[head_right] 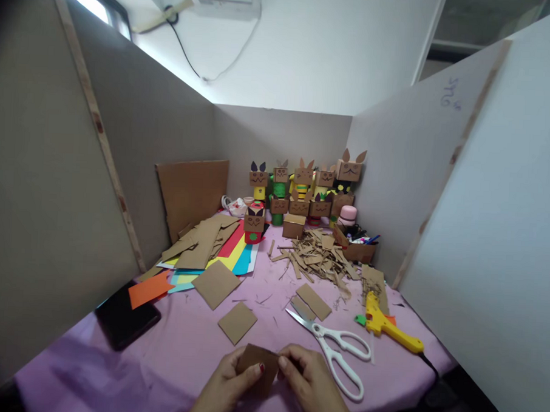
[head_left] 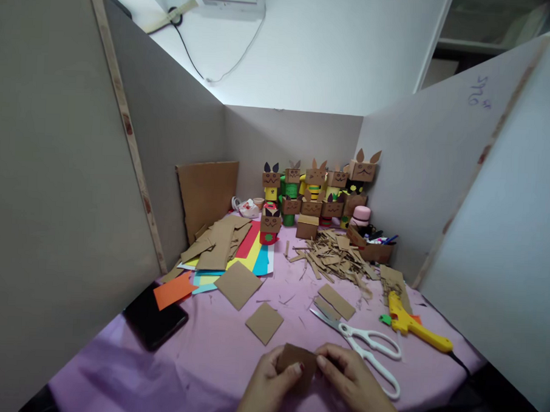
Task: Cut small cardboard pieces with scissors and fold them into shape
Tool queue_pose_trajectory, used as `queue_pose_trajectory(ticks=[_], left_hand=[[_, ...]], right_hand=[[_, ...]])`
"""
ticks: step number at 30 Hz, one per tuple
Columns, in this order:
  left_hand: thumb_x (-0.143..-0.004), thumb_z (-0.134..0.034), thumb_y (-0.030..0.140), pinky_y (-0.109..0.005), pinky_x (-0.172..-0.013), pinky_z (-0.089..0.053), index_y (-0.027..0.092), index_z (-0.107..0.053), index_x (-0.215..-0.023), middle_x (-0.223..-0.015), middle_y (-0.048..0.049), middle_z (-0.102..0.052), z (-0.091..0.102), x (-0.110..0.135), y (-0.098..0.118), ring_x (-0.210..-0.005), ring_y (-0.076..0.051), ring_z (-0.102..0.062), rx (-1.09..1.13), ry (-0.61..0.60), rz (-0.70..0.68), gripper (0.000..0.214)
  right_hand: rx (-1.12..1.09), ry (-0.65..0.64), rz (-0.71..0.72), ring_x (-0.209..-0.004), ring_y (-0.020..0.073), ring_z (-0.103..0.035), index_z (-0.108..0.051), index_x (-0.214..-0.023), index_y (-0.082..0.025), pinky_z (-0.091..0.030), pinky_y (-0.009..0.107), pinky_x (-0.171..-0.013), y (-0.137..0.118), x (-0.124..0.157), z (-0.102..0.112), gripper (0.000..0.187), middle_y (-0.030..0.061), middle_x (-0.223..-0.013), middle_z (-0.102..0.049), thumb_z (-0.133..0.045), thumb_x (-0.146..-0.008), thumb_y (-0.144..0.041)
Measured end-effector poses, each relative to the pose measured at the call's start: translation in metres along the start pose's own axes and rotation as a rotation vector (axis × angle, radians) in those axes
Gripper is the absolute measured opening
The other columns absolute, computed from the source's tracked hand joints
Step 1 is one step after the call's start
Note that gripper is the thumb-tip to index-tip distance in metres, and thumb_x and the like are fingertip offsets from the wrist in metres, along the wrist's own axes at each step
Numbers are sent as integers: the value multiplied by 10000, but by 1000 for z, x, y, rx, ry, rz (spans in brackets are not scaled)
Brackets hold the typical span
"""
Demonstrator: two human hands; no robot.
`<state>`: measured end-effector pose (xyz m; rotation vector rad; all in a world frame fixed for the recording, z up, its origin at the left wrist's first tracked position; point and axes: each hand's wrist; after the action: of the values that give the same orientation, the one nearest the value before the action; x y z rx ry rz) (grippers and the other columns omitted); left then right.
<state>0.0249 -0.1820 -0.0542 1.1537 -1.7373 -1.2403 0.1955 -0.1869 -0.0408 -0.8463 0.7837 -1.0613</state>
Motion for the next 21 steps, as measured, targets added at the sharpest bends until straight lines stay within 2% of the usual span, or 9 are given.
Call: queue_pose_trajectory(ticks=[3, 5, 6, 9, 13, 15, 18, 21], left_hand=[[-627, -706, 338, -203, -536, -397, 126, -644, -783, -673, -21, -657, 12, -4, 13, -599, -132, -559, -93, 86, -5, 271], [-603, -726, 301, -217, -546, -425, 145, -618, -849, -724, -23, -666, 22, -11, 26, -614, -142, -573, -61, 168, -17, 311], [-596, -730, 282, -228, -558, -439, 135, -612, -846, -732, -32, -663, 28, -14, 33, -623, -147, -575, -44, 150, -43, 313], [-638, -695, 268, -294, -573, -480, 133, -589, -864, -761, -58, -660, 44, -23, 49, -637, -174, -597, 68, 139, 8, 284], [-663, -678, 239, -346, -639, -493, 135, -589, -861, -797, -84, -674, 63, -28, 53, -695, -212, -635, 155, 158, 30, 240], [-651, -692, 228, -327, -658, -487, 123, -602, -859, -803, -90, -679, 68, -32, 51, -702, -205, -637, 147, 198, 13, 250], [-631, -711, 245, -308, -675, -481, 117, -613, -881, -838, -96, -685, 68, -40, 47, -713, -201, -636, 146, 235, -17, 298], [-625, -717, 282, -296, -677, -480, 126, -613, -907, -865, -94, -687, 63, -52, 44, -727, -200, -637, 161, 262, -34, 339]], right_hand=[[-4, 11, -22, -563, 124, -500, -585, -687, -157, -370, 209, -528, 1, -10, -7, 402, -10, -599, -567, -414, -838, -488], [-20, 22, -57, -515, 111, -474, -583, -695, -159, -351, 203, -492, -2, -19, -11, 371, -21, -576, -553, -420, -840, -460], [-23, 31, -65, -508, 111, -474, -586, -703, -158, -352, 203, -490, -3, -25, -14, 350, -23, -573, -553, -426, -839, -438], [14, 60, -42, -587, 141, -533, -614, -741, -150, -393, 221, -549, -4, -45, -21, 260, 3, -631, -598, -468, -814, -352], [41, 82, -4, -720, 180, -576, -646, -809, -153, -430, 257, -639, -3, -70, -32, 201, 52, -786, -651, -524, -776, -309], [-89, 40, -23, -635, 155, -570, -622, -822, -155, -431, 234, -543, -3, -82, -39, 264, 38, -740, -629, -499, -798, -386], [-379, -16, -92, -427, 92, -478, -554, -781, -155, -322, 178, -364, -1, -100, -50, 345, -30, -588, -547, -563, -731, -497], [-507, 43, -92, -400, 63, -415, -491, -640, -162, -281, 171, -384, 2, -115, -58, 391, -66, -497, -492, -663, -621, -512]])
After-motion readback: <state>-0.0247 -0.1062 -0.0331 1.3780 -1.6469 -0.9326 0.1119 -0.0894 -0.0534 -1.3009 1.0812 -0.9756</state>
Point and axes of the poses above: each hand's wrist, its own x-axis away from the middle knuckle, its own z-axis out of the back of the hand, y = z × x
